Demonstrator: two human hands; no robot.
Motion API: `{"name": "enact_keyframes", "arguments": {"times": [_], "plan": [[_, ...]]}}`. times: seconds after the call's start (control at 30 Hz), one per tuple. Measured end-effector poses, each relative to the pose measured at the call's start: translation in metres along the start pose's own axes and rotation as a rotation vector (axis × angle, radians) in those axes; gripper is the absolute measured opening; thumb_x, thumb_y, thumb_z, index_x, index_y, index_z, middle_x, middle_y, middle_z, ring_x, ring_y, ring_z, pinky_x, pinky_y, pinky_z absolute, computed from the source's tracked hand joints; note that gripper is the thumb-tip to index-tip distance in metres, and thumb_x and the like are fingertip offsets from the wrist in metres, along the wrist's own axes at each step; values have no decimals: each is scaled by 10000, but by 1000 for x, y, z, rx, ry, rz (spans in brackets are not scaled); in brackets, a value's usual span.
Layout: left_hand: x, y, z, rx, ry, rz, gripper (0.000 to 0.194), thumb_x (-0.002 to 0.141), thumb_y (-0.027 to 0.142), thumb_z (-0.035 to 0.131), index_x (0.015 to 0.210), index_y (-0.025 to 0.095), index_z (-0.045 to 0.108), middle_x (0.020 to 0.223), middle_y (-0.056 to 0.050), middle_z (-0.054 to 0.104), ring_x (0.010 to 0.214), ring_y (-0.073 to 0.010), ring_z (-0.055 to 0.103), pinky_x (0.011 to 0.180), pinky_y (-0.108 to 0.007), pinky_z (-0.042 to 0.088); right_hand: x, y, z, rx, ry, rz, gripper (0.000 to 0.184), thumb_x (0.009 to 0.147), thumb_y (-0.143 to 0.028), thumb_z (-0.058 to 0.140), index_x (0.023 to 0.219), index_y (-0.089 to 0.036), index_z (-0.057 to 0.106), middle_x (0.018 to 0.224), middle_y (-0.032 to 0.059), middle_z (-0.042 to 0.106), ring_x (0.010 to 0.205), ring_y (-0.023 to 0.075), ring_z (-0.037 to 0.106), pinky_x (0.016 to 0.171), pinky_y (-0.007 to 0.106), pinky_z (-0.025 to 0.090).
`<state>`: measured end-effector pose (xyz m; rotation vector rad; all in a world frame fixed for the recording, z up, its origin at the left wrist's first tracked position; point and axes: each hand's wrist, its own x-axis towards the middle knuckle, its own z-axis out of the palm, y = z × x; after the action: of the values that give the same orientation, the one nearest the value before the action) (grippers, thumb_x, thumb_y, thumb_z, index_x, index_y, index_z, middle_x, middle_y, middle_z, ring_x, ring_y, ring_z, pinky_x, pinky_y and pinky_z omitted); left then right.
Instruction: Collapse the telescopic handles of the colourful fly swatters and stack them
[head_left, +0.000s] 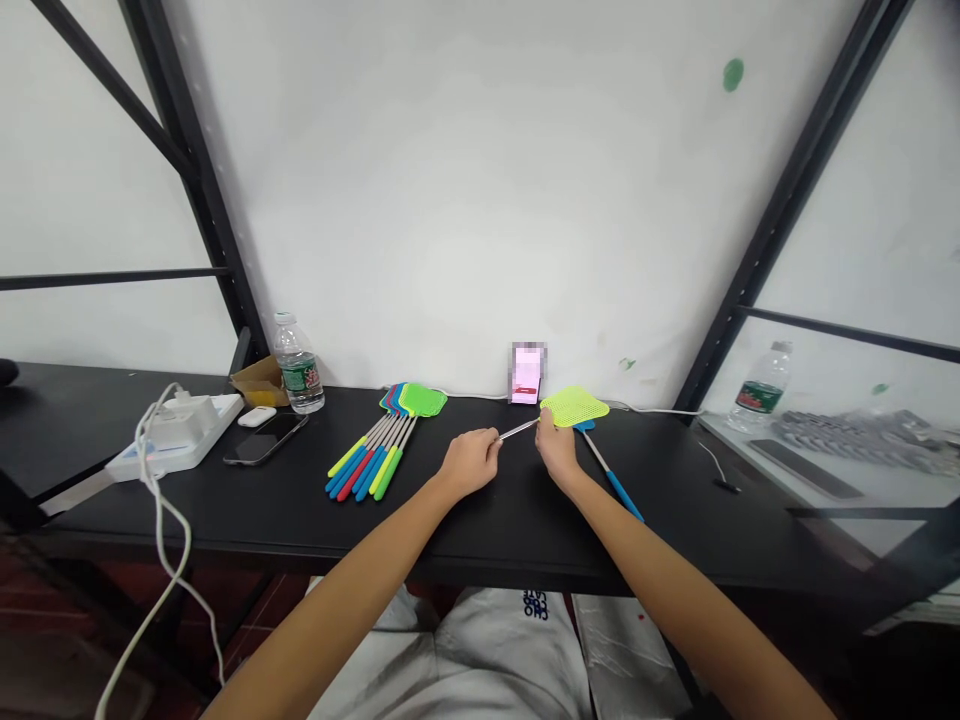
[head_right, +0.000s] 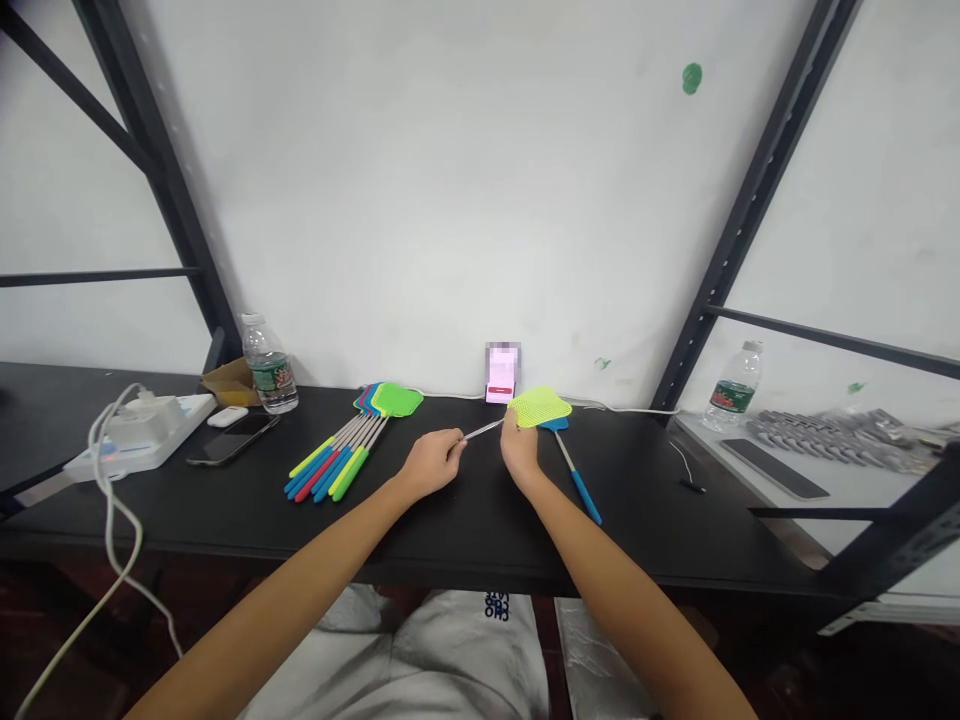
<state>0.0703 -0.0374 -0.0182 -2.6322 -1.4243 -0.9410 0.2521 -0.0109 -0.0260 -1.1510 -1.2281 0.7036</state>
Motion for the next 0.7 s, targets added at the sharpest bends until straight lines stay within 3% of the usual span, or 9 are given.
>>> {"name": "enact_keyframes", "arguments": {"times": [0.1,0.27,0.7], "plan": [[1,3,0,-25,13,7,225,954,286,392,825,212,561,837,-43,649,765,-172,582,667,-268,351,-3,-3,1,-50,44,-78,416,859,-580,473,620,-240,448,472,-7,423,487,160,421,434,264,312],[2,7,0,-60,23,23,256,962,309,384,796,203,548,787,-36,636,717,-162,567,643,-271,335,-8,-7,1,-209,-19,-170,502,887,-550,465,515,-219,395,481,-4,424,495,129,384,490,257,320],[2,5,-2,-102,4,26,269,960,343,399,771,203,531,714,-9,602,676,-148,552,610,-253,311,-7,-13,-3,-318,10,-223,512,922,-509,404,516,-198,428,482,-5,445,500,131,417,531,268,302]]}}
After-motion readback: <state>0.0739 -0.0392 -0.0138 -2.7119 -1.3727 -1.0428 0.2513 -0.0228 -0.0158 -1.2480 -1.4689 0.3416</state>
